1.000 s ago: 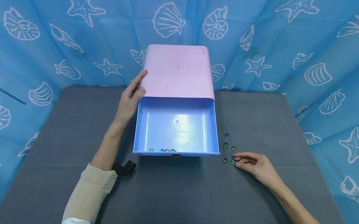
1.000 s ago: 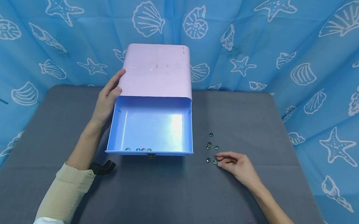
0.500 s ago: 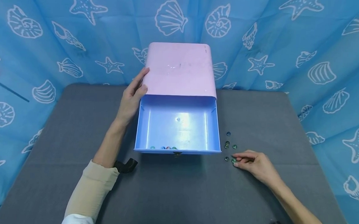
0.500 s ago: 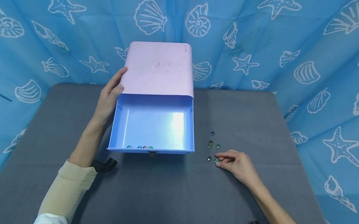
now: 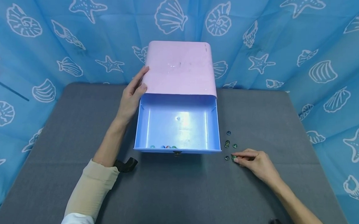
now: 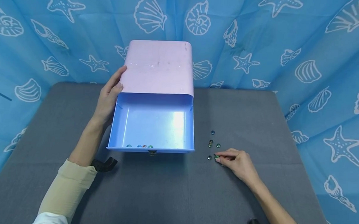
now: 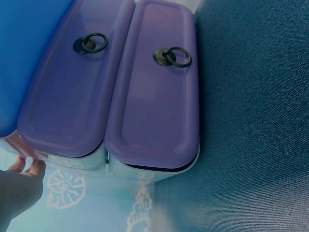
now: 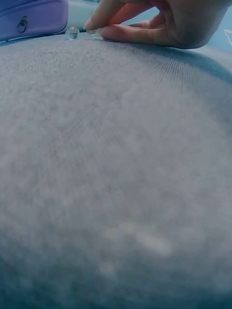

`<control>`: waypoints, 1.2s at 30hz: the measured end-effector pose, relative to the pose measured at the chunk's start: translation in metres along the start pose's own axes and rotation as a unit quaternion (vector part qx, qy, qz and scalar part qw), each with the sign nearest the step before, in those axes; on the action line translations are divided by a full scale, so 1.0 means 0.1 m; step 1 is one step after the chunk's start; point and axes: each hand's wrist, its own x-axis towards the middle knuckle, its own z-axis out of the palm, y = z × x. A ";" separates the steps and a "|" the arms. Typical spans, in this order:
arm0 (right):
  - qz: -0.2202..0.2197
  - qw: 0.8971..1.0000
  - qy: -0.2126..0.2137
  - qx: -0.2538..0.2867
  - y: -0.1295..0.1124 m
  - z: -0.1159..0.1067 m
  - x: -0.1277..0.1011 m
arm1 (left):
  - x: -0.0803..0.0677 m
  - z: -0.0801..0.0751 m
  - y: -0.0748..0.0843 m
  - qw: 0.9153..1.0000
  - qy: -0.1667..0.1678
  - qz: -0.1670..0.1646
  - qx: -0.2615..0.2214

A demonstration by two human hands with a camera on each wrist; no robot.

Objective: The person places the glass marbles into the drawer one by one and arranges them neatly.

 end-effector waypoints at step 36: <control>-0.017 0.985 0.000 0.169 -0.56 -0.28 0.28 | 0.01 -0.01 0.00 1.000 0.002 0.021 0.000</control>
